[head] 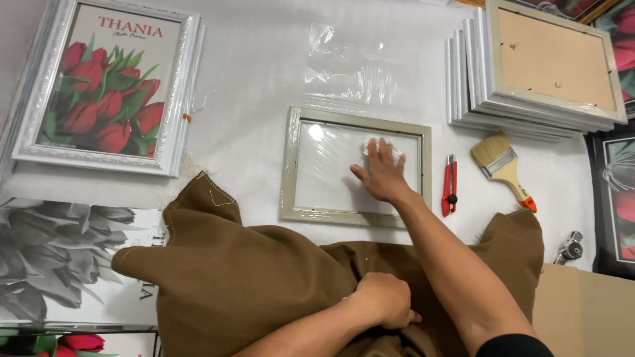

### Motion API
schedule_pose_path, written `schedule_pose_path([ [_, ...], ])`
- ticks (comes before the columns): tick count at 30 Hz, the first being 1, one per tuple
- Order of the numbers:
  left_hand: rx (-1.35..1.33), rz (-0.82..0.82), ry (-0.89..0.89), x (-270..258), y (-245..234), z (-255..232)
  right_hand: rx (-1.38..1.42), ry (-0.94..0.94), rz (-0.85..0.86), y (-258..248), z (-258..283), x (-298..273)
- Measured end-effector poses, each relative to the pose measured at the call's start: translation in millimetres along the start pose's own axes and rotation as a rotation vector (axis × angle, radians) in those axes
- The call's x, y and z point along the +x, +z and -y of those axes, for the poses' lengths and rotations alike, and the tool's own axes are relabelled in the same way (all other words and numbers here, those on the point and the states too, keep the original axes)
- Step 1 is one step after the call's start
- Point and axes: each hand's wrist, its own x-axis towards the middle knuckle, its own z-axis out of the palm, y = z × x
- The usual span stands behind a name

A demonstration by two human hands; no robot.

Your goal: Applying adhesive to a picture frame, cleaning the glass, and installing the backing board.

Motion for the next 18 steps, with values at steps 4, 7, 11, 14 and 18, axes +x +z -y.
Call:
schedule_pose_path([
  [4,-0.034,-0.007,0.048,-3.0,-6.1,2.2,-0.025,-0.103,0.038,-12.7,86.5,15.9],
  [7,-0.046,-0.022,0.056,-6.9,-9.3,3.2,-0.050,-0.189,0.070,-11.4,129.8,-7.0],
  [11,-0.004,-0.039,0.048,-0.7,-3.3,0.8,-0.004,-0.325,0.018,32.0,113.5,-36.7],
  [14,0.029,-0.045,0.034,2.0,4.7,5.4,0.018,-0.243,0.092,23.7,87.5,-67.9],
  [18,0.066,-0.079,0.011,4.8,7.0,4.2,-0.031,-0.144,0.119,31.1,21.8,-86.4],
])
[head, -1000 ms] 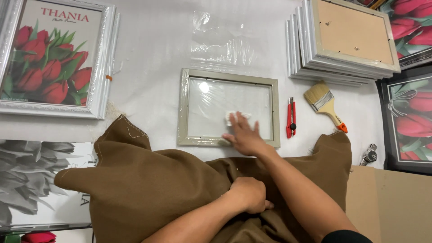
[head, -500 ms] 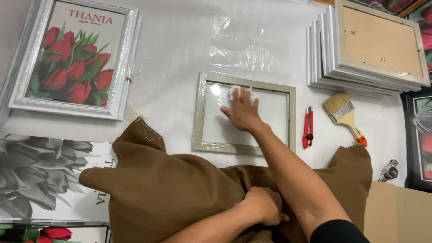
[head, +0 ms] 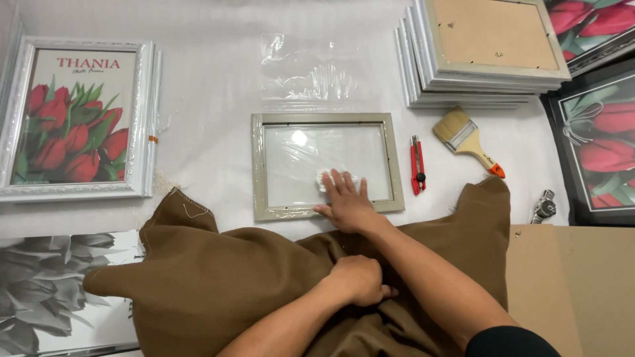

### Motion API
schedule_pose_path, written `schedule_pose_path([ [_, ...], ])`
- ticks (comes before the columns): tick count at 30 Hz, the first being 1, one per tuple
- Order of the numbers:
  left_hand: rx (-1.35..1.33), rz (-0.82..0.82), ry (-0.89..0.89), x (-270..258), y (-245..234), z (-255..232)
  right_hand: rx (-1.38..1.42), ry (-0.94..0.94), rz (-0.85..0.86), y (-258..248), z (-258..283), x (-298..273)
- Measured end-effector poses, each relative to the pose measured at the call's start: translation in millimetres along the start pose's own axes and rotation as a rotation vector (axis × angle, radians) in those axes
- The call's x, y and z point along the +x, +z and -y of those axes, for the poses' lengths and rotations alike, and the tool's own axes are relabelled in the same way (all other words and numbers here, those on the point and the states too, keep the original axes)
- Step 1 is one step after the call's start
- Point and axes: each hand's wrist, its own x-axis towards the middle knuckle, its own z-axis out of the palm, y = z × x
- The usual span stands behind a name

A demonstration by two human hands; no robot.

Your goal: Applying adhesive to a picture frame, cleaning the glass, and installing the backing board.

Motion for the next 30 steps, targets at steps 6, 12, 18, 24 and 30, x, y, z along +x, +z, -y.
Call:
schedule_pose_path([
  [6,-0.012,0.054,-0.066,0.8,-1.2,-4.0,0.151,0.051,-0.312,7.7,-61.0,-11.5],
  [12,-0.122,0.016,-0.076,-5.1,1.0,-2.3,0.249,0.209,-0.398,-62.3,-123.8,-44.6],
  [18,-0.160,0.058,-0.110,2.3,-6.2,-3.4,0.315,0.555,-0.116,-46.5,-208.7,-47.9],
  [24,-0.276,0.135,-0.190,5.3,-13.4,-3.2,0.310,0.546,-0.059,-46.1,-235.4,-37.9],
  [30,-0.327,0.130,-0.192,8.4,-12.5,-0.6,0.715,0.742,-0.689,-68.6,-275.3,-62.7],
])
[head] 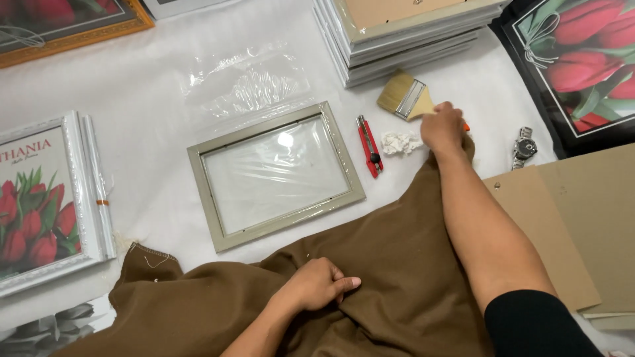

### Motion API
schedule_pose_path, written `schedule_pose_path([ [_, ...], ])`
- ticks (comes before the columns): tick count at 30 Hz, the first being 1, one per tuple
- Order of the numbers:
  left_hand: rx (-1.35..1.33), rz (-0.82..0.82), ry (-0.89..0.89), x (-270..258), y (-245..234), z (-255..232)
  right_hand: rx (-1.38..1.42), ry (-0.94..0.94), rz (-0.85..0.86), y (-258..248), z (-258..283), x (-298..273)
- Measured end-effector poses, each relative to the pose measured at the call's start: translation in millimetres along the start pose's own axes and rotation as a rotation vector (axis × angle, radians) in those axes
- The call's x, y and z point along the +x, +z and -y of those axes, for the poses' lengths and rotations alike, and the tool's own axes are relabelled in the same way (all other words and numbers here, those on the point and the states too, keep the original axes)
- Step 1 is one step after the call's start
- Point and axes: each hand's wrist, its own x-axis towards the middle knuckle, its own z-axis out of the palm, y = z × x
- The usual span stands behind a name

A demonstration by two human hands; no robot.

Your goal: Applying adhesive to a picture frame, cleaning the glass, and installing the backing board.

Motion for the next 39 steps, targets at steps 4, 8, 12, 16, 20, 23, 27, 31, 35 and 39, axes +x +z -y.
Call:
schedule_pose_path([
  [4,-0.044,0.014,-0.026,2.8,-3.1,-1.3,-0.082,0.270,-0.051,3.2,-30.5,26.1],
  [8,-0.058,0.042,-0.080,3.2,-8.2,-9.5,-0.173,0.225,-0.112,23.8,-60.4,49.6],
  [12,-0.070,0.046,-0.091,5.8,-7.0,-8.1,-0.214,0.240,-0.165,24.7,-65.9,54.7],
  [16,-0.051,0.023,-0.040,6.7,-3.6,-1.2,-0.244,0.164,-0.159,5.2,-59.8,42.0],
  [20,-0.019,0.000,0.010,3.9,-0.5,2.9,0.006,-0.133,-0.144,-27.2,-24.3,-1.8],
  [23,-0.012,0.007,0.026,5.2,1.3,6.5,0.512,-0.379,-0.303,-44.2,14.0,-29.3],
  [27,-0.003,-0.030,0.063,6.2,6.5,9.7,0.884,-0.444,-0.219,-66.5,72.8,-79.9],
  [31,0.073,-0.033,0.103,6.9,9.4,13.7,0.425,-0.711,-0.065,-43.7,121.0,-114.2],
  [35,0.160,-0.060,0.114,2.7,9.5,10.1,-0.105,-0.878,-0.204,4.3,141.3,-107.4],
  [39,0.178,-0.081,0.094,-1.0,8.1,6.9,-0.215,-0.890,-0.208,75.5,172.2,-103.6],
])
